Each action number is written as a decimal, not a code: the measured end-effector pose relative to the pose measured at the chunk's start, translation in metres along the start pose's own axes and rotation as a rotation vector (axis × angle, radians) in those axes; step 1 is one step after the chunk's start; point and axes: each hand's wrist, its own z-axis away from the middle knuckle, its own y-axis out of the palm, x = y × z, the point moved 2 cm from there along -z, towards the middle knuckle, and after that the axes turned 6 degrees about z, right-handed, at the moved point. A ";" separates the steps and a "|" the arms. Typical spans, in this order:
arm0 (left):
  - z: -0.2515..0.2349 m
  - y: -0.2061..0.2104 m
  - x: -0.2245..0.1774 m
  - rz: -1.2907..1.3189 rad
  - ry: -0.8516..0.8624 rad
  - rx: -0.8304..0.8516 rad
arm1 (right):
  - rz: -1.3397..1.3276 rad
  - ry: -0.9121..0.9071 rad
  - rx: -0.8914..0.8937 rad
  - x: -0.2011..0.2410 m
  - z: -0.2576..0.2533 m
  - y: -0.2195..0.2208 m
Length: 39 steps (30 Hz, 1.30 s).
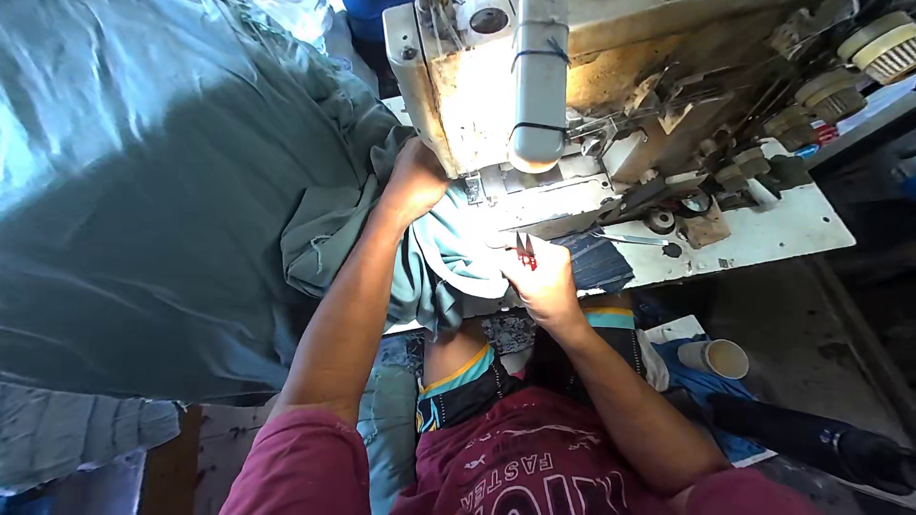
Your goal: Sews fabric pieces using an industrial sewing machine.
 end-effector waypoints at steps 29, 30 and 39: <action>0.178 -0.068 -0.144 -0.248 0.348 0.072 | 0.191 -0.398 0.537 0.036 -0.035 -0.015; 0.177 -0.059 -0.141 -0.174 0.364 0.074 | 0.197 -0.393 0.559 0.041 -0.024 -0.019; 0.157 0.036 -0.044 -0.514 0.459 0.012 | 0.193 -0.285 0.252 0.006 0.044 -0.030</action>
